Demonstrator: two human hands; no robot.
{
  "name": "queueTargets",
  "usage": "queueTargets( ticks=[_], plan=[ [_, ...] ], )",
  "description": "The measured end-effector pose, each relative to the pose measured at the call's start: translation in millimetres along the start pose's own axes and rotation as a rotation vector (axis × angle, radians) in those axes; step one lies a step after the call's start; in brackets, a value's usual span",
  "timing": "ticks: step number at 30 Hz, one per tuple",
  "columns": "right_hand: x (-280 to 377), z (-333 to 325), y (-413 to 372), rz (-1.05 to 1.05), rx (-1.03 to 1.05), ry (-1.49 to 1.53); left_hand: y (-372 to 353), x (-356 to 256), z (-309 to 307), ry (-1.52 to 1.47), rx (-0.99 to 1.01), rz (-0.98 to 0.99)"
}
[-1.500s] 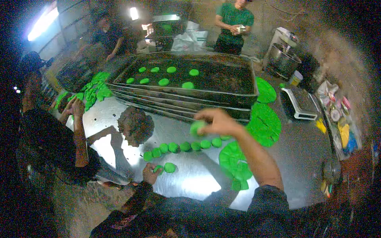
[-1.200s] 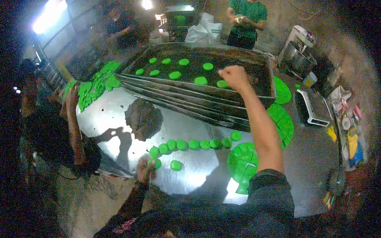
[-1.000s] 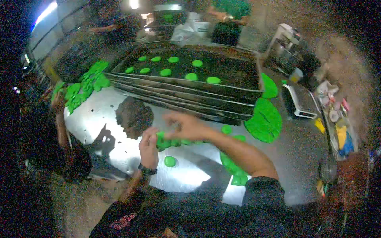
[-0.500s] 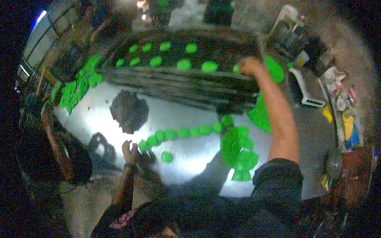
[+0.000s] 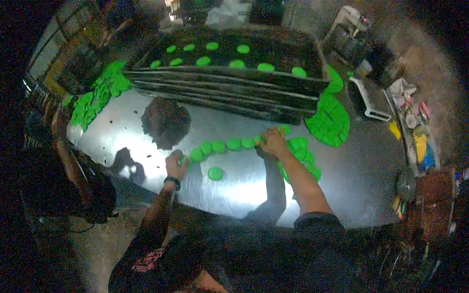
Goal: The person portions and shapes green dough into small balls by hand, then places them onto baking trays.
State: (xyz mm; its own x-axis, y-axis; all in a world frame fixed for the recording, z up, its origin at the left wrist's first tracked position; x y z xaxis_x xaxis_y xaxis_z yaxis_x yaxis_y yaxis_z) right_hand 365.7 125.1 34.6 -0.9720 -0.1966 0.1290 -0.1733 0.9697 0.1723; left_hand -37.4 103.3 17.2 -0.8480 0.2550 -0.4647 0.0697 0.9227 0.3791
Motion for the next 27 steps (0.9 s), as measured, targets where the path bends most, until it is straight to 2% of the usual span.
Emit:
queueTargets(
  ticks=[2, 4, 6, 9, 10, 11, 12, 13, 14, 15, 16, 17, 18, 20, 22, 24, 25, 26, 27],
  plan=[
    [-14.3, -1.8, 10.5, -0.083, 0.067, -0.058, -6.1, 15.5, -0.2, -0.235, 0.01, 0.038],
    [-25.4, 6.8, 21.9, -0.057, 0.224, 0.072, -13.0, 9.6, -15.0, -0.386, 0.079, -0.116],
    [-12.6, 1.3, 20.4, 0.048, 0.292, 0.406, -24.4, 51.1, 23.3, -0.85, 0.097, -0.402],
    [25.2, -65.5, 24.3, -0.044, 0.2, 0.664, 5.9, -4.3, -17.1, -0.983, 0.107, -0.318],
    [24.1, -82.4, 32.0, -0.129, 0.157, 0.681, 24.5, -10.6, -15.0, -0.787, 0.149, -0.252],
    [19.2, -105.6, 46.9, -0.207, 0.116, 0.698, 48.2, -49.8, -40.1, -0.789, 0.183, -0.228],
    [19.1, -143.7, 60.0, -0.214, 0.204, 0.813, 76.1, -86.5, -61.1, -0.898, 0.277, -0.214],
    [13.2, -177.2, 71.0, -0.162, 0.132, 0.871, 104.4, -117.1, -74.6, -0.889, 0.239, -0.156],
    [7.7, -212.2, 82.8, -0.193, 0.046, 0.924, 136.0, -147.2, -86.9, -0.678, 0.088, 0.084],
    [-10.6, -232.6, 98.8, -0.134, 0.03, 0.917, 166.8, -168.9, -85.0, -0.73, 0.088, 0.1],
    [-27.0, -254.8, 116.4, -0.082, -0.019, 0.723, 196.9, -190.2, -80.7, -0.784, 0.088, 0.117],
    [-49.1, -261.2, 132.3, -0.067, -0.078, 0.806, 223.2, -216.8, -81.9, -0.719, 0.058, 0.155],
    [-72.7, -267.1, 152.4, 0.071, -0.028, 0.839, 250.3, -242.0, -79.1, -0.653, 0.029, 0.192],
    [-114.8, -271.9, 184.8, 0.181, -0.047, 0.783, 310.6, -273.4, -41.9, -0.701, 0.108, 0.157],
    [-156.7, -260.4, 218.6, 0.159, -0.143, 0.63, 355.4, -304.7, -10.5, -0.513, 0.018, 0.254],
    [-187.5, -237.6, 249.1, 0.139, -0.197, 0.565, 388.5, -326.3, 30.2, -0.497, -0.001, 0.264],
    [-197.2, -225.9, 256.6, 0.14, -0.22, 0.536, 402.4, -332.9, 50.4, -0.536, 0.06, 0.261],
    [-204.9, -210.1, 262.7, 0.123, -0.245, 0.468, 409.9, -336.4, 72.8, -0.428, 0.105, 0.275],
    [-217.2, -190.2, 270.2, 0.054, -0.149, 0.245, 419.2, -330.0, 106.8, -0.158, 0.165, 0.33]
  ],
)
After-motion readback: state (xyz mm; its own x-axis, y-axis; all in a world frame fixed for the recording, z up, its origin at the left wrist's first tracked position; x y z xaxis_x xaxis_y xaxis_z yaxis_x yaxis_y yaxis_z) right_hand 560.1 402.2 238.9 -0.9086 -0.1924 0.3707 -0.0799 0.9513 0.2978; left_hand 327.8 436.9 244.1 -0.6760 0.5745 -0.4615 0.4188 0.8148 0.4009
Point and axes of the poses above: each hand's wrist, its own y-axis towards the middle knuckle, its own z-axis out of the palm, x = y × z, the point moved 2 cm from there along y, towards the middle knuckle, and after that the axes turned 4 degrees about -x, right-handed, at the moved point
